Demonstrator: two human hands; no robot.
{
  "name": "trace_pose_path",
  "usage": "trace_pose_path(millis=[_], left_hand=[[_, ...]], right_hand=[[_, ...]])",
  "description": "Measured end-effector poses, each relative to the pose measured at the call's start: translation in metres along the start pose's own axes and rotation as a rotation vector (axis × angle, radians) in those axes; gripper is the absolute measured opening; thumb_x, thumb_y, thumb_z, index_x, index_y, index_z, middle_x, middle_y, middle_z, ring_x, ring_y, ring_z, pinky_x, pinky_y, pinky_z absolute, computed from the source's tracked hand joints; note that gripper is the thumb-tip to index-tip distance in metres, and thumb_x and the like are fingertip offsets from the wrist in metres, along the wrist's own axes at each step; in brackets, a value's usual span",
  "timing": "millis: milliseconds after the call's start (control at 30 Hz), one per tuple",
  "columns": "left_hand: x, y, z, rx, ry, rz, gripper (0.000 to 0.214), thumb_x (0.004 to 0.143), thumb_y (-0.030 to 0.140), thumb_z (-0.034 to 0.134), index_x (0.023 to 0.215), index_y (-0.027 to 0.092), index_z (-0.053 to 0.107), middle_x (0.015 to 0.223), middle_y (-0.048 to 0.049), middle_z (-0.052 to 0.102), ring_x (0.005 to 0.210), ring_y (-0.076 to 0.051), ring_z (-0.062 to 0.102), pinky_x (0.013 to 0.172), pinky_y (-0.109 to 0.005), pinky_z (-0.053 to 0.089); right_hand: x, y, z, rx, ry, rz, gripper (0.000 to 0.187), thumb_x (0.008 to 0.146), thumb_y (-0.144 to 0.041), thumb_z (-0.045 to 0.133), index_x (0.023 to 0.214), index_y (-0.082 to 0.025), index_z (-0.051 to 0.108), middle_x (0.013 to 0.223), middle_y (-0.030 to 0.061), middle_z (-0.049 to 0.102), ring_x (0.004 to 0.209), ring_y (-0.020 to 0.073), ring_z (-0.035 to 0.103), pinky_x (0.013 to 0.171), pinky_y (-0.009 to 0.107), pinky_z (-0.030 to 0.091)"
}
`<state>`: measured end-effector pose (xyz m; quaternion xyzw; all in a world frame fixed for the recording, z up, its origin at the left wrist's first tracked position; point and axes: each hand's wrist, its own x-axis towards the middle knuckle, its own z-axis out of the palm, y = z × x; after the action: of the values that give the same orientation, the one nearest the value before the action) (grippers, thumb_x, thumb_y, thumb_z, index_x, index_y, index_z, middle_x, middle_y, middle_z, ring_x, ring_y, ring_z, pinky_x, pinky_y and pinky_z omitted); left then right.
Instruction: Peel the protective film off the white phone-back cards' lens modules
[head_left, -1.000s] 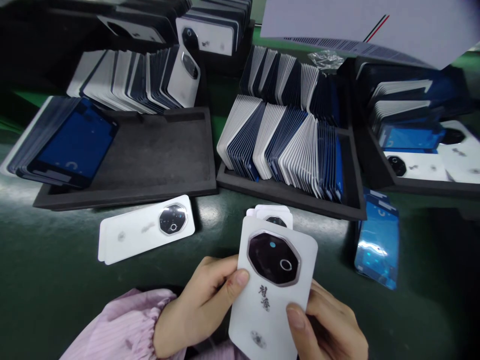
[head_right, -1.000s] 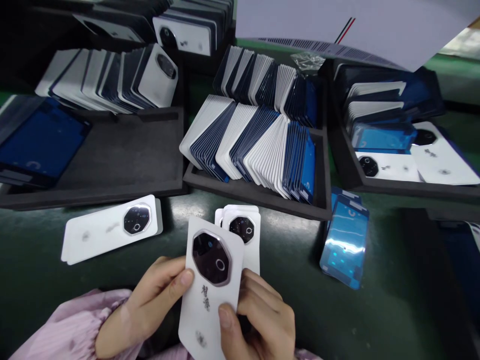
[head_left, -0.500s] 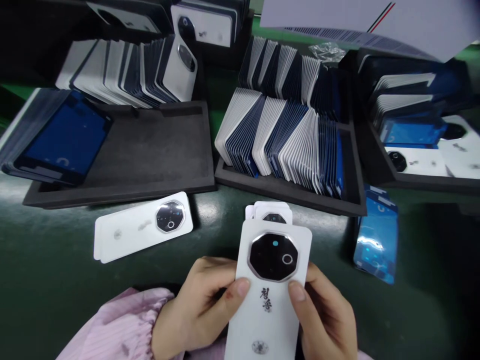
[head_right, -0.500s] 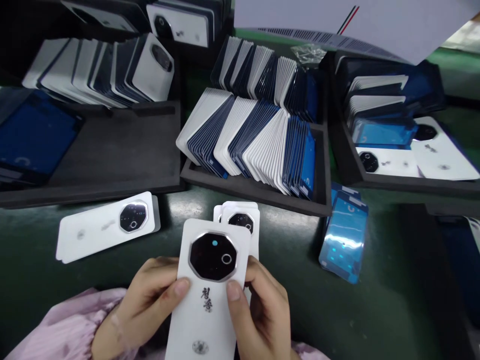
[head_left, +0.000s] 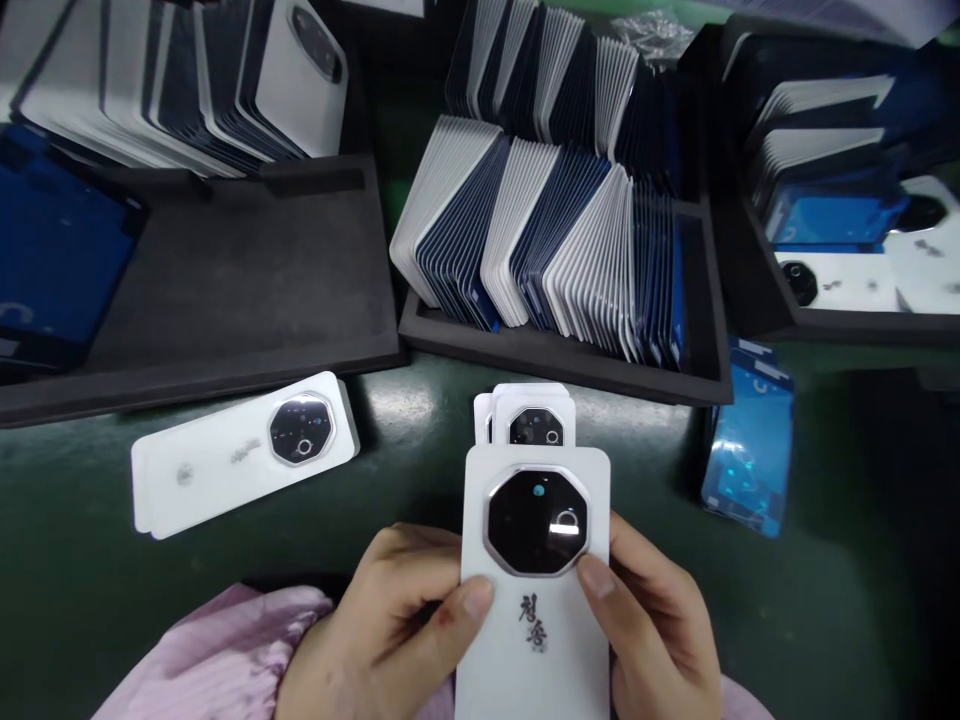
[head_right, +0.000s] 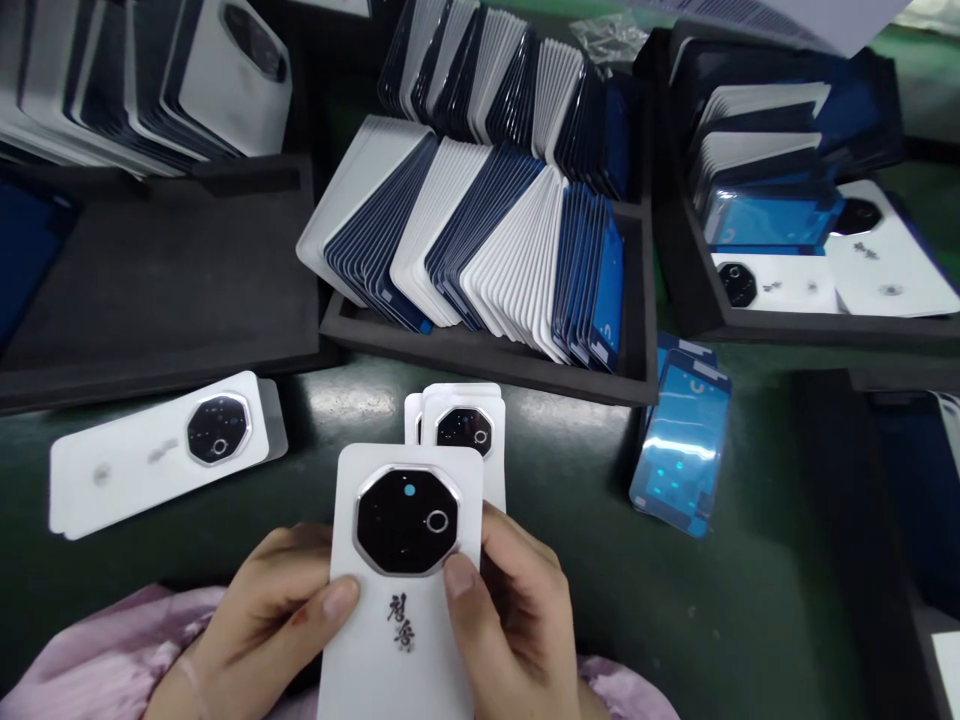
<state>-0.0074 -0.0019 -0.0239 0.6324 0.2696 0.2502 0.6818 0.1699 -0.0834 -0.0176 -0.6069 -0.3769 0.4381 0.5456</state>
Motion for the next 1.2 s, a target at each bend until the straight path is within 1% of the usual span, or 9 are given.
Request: trace_pose_path(millis=[167,300,433,567,700,867,1033,1133,1200], left_hand=[[-0.003,-0.001,0.001,0.069,0.03,-0.008,0.046,0.113,0.035,0.044,0.071,0.022,0.03,0.06,0.0073,0.026,0.05,-0.009,0.031,0.05,-0.024,0.027],[-0.001,0.0,0.002,0.028,0.014,0.018,0.046,0.113,0.035,0.043,0.072,0.023,0.028,0.06,0.0071,0.026,0.05,-0.009,0.03,0.048,-0.024,0.026],[0.005,0.003,0.004,0.078,0.035,0.139,0.042,0.113,0.032,0.043,0.074,0.024,0.03,0.062,0.0068,0.031,0.05,-0.009,0.037,0.049,-0.024,0.03],[0.008,0.006,0.005,0.183,0.078,0.204,0.042,0.113,0.03,0.043,0.073,0.023,0.035,0.062,0.0069,0.032,0.05,-0.009,0.039,0.049,-0.024,0.032],[0.009,0.008,0.006,0.232,0.103,0.232,0.043,0.113,0.03,0.041,0.072,0.023,0.036,0.06,0.0072,0.034,0.05,-0.009,0.039,0.049,-0.024,0.034],[0.01,0.009,0.007,0.256,0.097,0.254,0.042,0.113,0.027,0.041,0.071,0.023,0.036,0.059,0.0077,0.032,0.049,-0.009,0.037,0.048,-0.024,0.034],[0.008,0.008,0.009,0.268,0.098,0.25,0.041,0.114,0.028,0.04,0.073,0.024,0.034,0.062,0.0076,0.031,0.05,-0.009,0.038,0.049,-0.024,0.034],[0.007,0.006,0.008,0.253,0.098,0.249,0.041,0.114,0.028,0.039,0.074,0.024,0.033,0.063,0.0077,0.029,0.05,-0.009,0.036,0.049,-0.024,0.034],[0.008,0.005,0.008,0.235,0.095,0.256,0.04,0.114,0.027,0.039,0.074,0.024,0.032,0.064,0.0077,0.028,0.05,-0.009,0.036,0.049,-0.024,0.033]], right_hand=[[-0.008,0.003,-0.007,-0.056,0.045,0.0,0.043,0.097,-0.014,0.067,0.126,-0.043,0.079,0.112,-0.0022,0.086,0.081,0.0175,0.081,0.071,0.021,0.065],[-0.009,0.004,-0.008,-0.039,0.073,-0.003,0.045,0.095,-0.013,0.069,0.126,-0.044,0.079,0.114,-0.0026,0.085,0.093,0.0204,0.081,0.081,0.026,0.065],[-0.004,-0.002,0.0,0.056,0.068,0.037,0.033,0.101,-0.024,0.065,0.118,-0.046,0.082,0.085,-0.0033,0.081,0.067,0.0163,0.072,0.066,0.024,0.06],[0.0,-0.006,0.005,0.076,0.128,0.065,0.019,0.099,-0.035,0.069,0.099,-0.034,0.088,0.073,0.0018,0.076,0.062,0.0199,0.066,0.059,0.029,0.055],[0.001,-0.005,0.005,0.095,0.102,0.126,0.026,0.099,-0.041,0.068,0.083,-0.029,0.084,0.063,0.0006,0.066,0.055,0.0171,0.056,0.055,0.028,0.048],[0.002,-0.003,0.005,0.084,0.081,0.129,0.035,0.1,-0.047,0.066,0.073,-0.026,0.077,0.06,-0.0006,0.056,0.054,0.0157,0.048,0.054,0.027,0.043],[0.005,-0.005,0.006,0.081,0.057,0.131,0.033,0.1,-0.046,0.066,0.078,-0.028,0.081,0.06,-0.0009,0.056,0.055,0.0147,0.046,0.053,0.025,0.041],[0.006,-0.006,0.006,0.125,0.045,0.134,0.021,0.101,-0.043,0.067,0.097,-0.039,0.087,0.064,-0.0017,0.06,0.058,0.0147,0.049,0.055,0.024,0.042],[0.006,-0.006,0.006,0.152,0.043,0.141,0.019,0.1,-0.042,0.068,0.108,-0.048,0.085,0.067,-0.0022,0.065,0.062,0.0153,0.052,0.057,0.023,0.043]])
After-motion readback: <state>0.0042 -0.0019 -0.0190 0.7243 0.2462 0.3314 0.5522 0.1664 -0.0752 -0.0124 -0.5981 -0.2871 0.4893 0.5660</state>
